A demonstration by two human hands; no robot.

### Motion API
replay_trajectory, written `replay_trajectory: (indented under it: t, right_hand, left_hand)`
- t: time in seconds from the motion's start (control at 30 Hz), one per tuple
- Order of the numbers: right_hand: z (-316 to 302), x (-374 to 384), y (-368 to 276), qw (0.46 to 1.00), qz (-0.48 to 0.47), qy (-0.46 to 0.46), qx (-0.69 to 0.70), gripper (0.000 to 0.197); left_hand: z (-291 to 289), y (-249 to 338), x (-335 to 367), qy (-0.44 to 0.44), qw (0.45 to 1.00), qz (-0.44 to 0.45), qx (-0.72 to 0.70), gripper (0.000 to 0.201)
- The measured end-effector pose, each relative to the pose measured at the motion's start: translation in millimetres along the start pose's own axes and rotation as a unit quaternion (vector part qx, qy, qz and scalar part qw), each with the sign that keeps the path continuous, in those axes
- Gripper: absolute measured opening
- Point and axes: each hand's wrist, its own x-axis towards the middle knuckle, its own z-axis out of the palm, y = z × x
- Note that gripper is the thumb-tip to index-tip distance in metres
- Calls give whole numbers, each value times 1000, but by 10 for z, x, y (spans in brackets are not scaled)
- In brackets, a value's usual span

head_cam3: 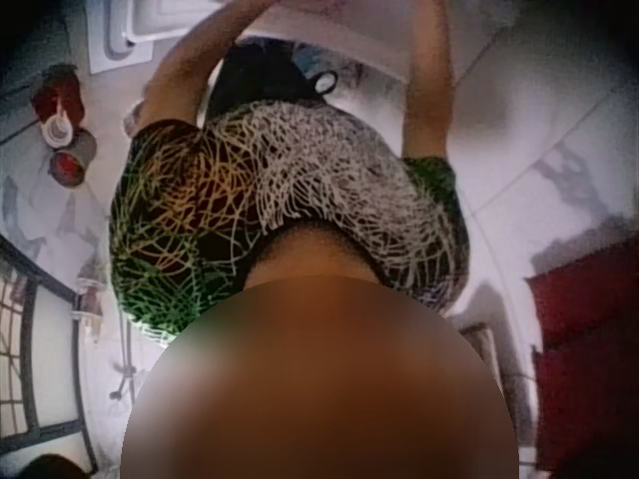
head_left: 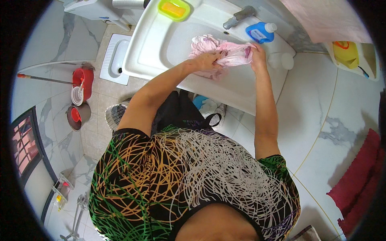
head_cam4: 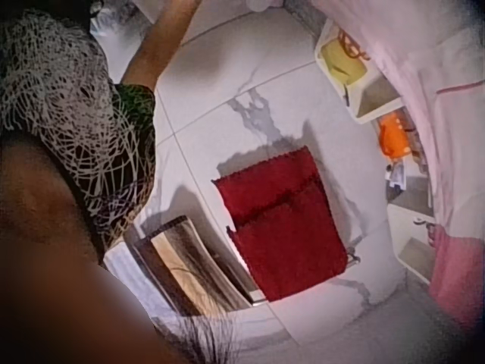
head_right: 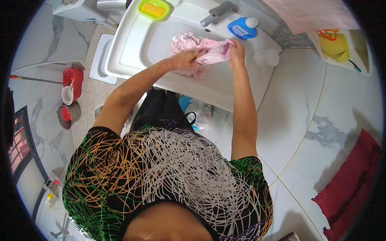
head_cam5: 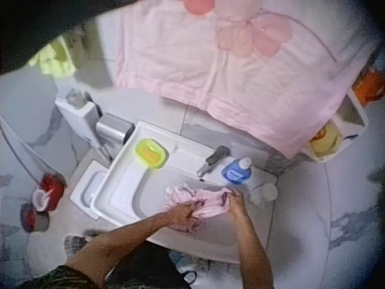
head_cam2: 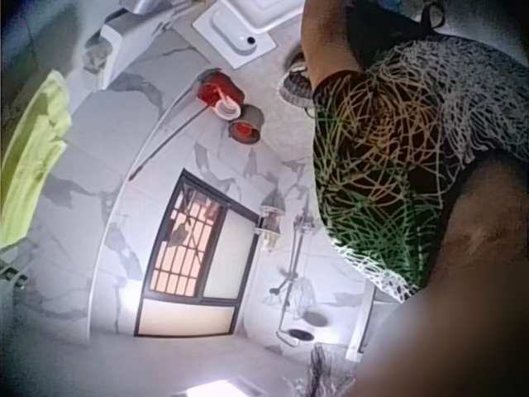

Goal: The person picks up a pink garment from a bucket, places it in a sink with water, and washes it by hand. They scrub the fabric against itself and rinse it in the water.

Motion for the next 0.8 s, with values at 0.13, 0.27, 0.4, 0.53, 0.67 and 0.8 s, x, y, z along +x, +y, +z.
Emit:
replay_trajectory:
  t: [0.13, 0.27, 0.4, 0.53, 0.67, 0.8]
  right_hand:
    - [-182, 37, 183, 969, -154, 47, -189, 34]
    - [-14, -307, -30, 996, -4, -83, -29, 41]
    - [229, -645, -399, 969, 84, -187, 135, 38]
    - [233, -697, -485, 964, 66, -204, 157, 36]
    - [163, -642, -428, 967, 38, -212, 132, 38]
    - [-7, -469, -95, 973, 35, -216, -77, 38]
  left_hand:
    - [-5, -169, -127, -28, 996, -7, 87, 63]
    - [139, -264, -262, 76, 986, 61, 138, 61]
    - [143, -62, -210, 35, 989, 48, 134, 63]
    - [213, 38, -286, 21, 985, -95, 144, 57]
    - [89, -162, -398, 62, 956, -65, 279, 57]
    - [-94, -43, -301, 72, 960, -99, 253, 50]
